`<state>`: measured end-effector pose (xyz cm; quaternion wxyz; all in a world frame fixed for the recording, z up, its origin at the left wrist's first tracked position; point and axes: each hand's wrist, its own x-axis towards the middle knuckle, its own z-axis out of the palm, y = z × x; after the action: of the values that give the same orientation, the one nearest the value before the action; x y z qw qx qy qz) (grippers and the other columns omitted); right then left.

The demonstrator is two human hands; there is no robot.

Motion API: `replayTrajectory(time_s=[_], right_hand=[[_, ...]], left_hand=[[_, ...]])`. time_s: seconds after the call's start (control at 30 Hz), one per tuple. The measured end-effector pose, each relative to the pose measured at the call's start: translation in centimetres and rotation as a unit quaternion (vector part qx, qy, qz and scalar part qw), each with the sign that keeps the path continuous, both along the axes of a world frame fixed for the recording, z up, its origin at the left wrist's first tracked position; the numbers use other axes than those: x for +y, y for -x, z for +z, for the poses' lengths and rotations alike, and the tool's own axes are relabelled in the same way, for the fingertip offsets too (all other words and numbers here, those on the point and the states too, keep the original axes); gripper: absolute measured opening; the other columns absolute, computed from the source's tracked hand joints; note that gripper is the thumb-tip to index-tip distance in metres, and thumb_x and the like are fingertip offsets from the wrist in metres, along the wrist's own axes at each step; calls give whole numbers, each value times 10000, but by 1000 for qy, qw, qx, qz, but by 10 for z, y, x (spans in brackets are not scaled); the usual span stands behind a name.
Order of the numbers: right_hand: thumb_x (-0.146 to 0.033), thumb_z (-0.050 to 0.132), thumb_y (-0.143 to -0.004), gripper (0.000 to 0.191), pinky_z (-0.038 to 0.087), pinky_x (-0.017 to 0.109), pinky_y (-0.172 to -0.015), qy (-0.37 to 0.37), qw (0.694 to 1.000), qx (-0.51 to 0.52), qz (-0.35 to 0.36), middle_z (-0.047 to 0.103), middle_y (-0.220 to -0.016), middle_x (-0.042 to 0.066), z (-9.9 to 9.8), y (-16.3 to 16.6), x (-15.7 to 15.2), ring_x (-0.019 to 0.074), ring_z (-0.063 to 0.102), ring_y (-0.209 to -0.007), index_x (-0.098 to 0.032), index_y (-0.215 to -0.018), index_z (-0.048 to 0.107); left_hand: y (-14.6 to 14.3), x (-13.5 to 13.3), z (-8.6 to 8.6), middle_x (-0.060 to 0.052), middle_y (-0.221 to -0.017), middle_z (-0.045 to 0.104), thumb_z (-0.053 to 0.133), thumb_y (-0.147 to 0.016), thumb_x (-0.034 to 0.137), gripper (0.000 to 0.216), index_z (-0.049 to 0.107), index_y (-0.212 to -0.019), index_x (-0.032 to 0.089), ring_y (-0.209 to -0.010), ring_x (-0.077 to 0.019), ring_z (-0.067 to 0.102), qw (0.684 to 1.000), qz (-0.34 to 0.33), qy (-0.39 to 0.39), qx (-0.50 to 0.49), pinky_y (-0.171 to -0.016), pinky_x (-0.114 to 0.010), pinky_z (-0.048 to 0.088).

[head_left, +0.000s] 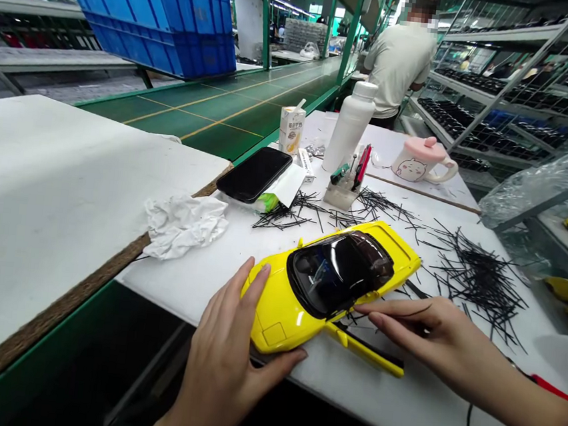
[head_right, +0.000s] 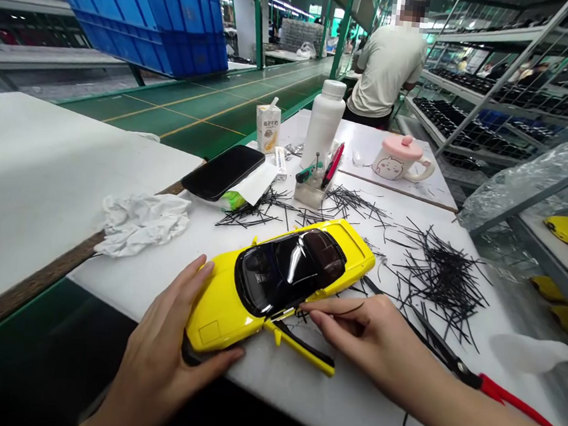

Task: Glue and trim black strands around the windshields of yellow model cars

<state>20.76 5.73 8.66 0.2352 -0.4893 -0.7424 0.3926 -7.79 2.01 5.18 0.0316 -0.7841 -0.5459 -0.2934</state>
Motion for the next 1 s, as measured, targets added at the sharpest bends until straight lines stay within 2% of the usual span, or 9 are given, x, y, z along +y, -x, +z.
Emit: replayTrajectory(time_s=[0.13, 0.27, 0.33, 0.4, 0.47, 0.53, 0.67, 0.83, 1.0], right_hand=[[-362, 625, -972, 271, 652, 329, -665, -47, 998, -29, -24, 828, -868, 66, 0, -8, -1, 295, 789, -793, -280, -1097, 851], [-349, 634, -963, 262, 630, 299, -607, -48, 997, -37, -43, 820, -839, 67, -4, -12, -5, 284, 779, -752, -276, -1072, 860], [-346, 628, -966, 263, 615, 280, -589, -39, 998, -34, -42, 812, -813, 63, -6, -13, -7, 266, 772, -731, -271, -1052, 864], [-344, 618, -974, 274, 597, 258, -575, -33, 998, -29, -35, 798, -765, 58, -6, -13, -8, 241, 758, -702, -253, -1059, 861], [-344, 608, -983, 287, 574, 237, -560, -33, 999, -23, -28, 778, -710, 49, -6, -14, -8, 216, 738, -676, -235, -1089, 851], [-343, 602, -985, 295, 546, 226, -537, -39, 999, -18, -17, 761, -674, 40, -5, -15, -7, 198, 712, -649, -227, -1111, 843], [-314, 602, -968, 284, 457, 214, -478, -60, 998, -20, 6, 705, -597, 23, -7, -14, -4, 152, 608, -535, -213, -1076, 844], [-220, 558, -947, 274, 350, 211, -462, -104, 994, -12, 33, 542, -499, -51, -11, -13, -2, 92, 435, -424, -199, -1051, 811], [-179, 578, -928, 309, 473, 237, -573, -123, 978, -123, 114, 673, -805, 16, 7, -34, -3, 135, 621, -607, -179, -1216, 688]], left_hand=[[2, -2, -3, -238, -1580, 444, 555, -983, 639, 803, 299, -1592, 181, -1374, -406, 547, 1000, -6, 13, -9, -1058, -507, 541], [5, -1, 3, -168, -1648, 361, 527, -1012, 612, 741, 291, -1601, 230, -1525, -373, 347, 996, -47, 44, -56, -1203, -528, 398], [1, 4, 15, -113, -1578, 473, 527, -1051, 476, 578, 361, -1553, 243, -1537, -311, 325, 992, -85, 40, -79, -1258, -491, 317], [-7, 13, 33, -40, -1355, 658, 530, -1045, 257, 368, 498, -1411, 256, -1433, -246, 458, 990, -118, 17, -79, -1267, -454, 284], [-20, 24, 55, 16, -1068, 738, 519, -1004, 123, 222, 612, -1159, 252, -1157, -210, 621, 987, -153, -12, -48, -1173, -422, 375], [-36, 34, 75, 2, -866, 713, 503, -982, 112, 180, 647, -983, 220, -907, -221, 644, 985, -167, -33, 9, -873, -368, 481], [-64, 47, 98, -4, -644, 558, 510, -926, 109, 223, 628, -771, 217, -637, -211, 516, 985, -143, -39, 91, -605, -309, 359], [-70, 50, 103, 6, -656, 556, 564, -856, 137, 143, 650, -790, 230, -652, -205, 542, 986, -144, -39, 71, -622, -287, 367], [-47, 40, 102, 21, -894, 699, 592, -923, 253, 56, 647, -914, 250, -807, -203, 618, 996, -72, -2, -46, -738, -317, 443]])
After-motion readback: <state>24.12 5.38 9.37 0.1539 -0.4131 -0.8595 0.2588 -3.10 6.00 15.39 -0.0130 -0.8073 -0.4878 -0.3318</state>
